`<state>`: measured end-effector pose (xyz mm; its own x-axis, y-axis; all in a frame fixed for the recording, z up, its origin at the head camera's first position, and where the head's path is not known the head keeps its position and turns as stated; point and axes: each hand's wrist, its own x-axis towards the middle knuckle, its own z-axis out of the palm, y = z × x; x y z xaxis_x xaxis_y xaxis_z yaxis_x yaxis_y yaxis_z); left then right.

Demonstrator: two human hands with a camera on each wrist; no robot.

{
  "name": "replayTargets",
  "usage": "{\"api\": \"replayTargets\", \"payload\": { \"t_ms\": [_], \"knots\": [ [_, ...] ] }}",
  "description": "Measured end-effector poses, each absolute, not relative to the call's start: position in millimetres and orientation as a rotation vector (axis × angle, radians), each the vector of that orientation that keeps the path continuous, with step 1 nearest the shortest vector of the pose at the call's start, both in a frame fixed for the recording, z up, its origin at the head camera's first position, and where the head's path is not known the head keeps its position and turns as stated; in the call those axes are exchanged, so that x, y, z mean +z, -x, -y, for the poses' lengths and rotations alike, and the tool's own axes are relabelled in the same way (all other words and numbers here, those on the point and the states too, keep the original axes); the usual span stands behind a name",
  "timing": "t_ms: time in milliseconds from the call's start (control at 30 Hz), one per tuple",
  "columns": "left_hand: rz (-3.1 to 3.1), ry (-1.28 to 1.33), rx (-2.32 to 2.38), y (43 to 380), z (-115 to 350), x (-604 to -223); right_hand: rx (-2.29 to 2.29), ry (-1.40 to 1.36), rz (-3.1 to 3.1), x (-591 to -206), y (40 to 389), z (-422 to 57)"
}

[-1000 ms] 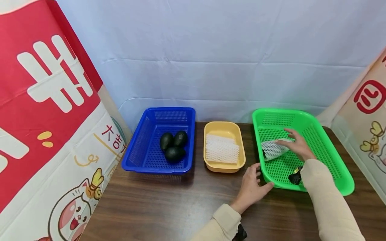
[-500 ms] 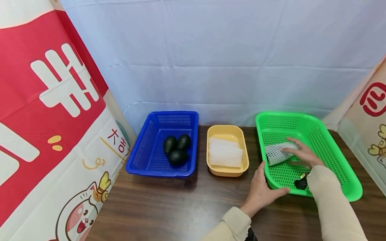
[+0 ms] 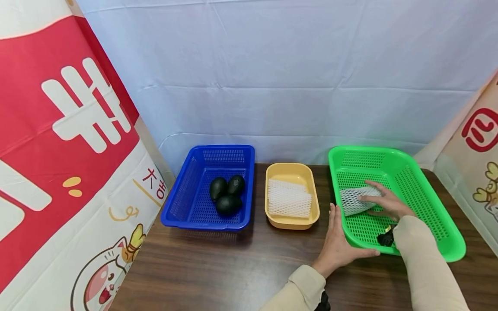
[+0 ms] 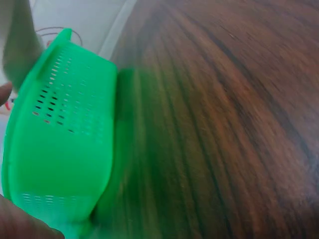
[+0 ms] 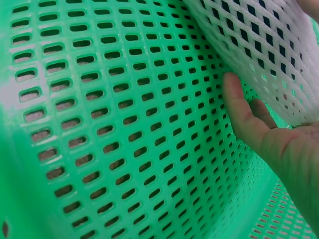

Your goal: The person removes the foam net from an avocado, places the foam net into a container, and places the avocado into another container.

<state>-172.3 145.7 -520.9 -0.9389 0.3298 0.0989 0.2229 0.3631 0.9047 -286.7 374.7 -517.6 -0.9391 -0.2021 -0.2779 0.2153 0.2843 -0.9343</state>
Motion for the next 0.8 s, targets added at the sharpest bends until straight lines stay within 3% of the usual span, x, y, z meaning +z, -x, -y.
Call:
{"api": "replayTargets", "payload": {
  "t_ms": [800],
  "knots": [
    [-2.306, -0.524, 1.754, 180, -150, -535, -1.611, 0.006, -2.172, -520, 290, -364]
  ]
}}
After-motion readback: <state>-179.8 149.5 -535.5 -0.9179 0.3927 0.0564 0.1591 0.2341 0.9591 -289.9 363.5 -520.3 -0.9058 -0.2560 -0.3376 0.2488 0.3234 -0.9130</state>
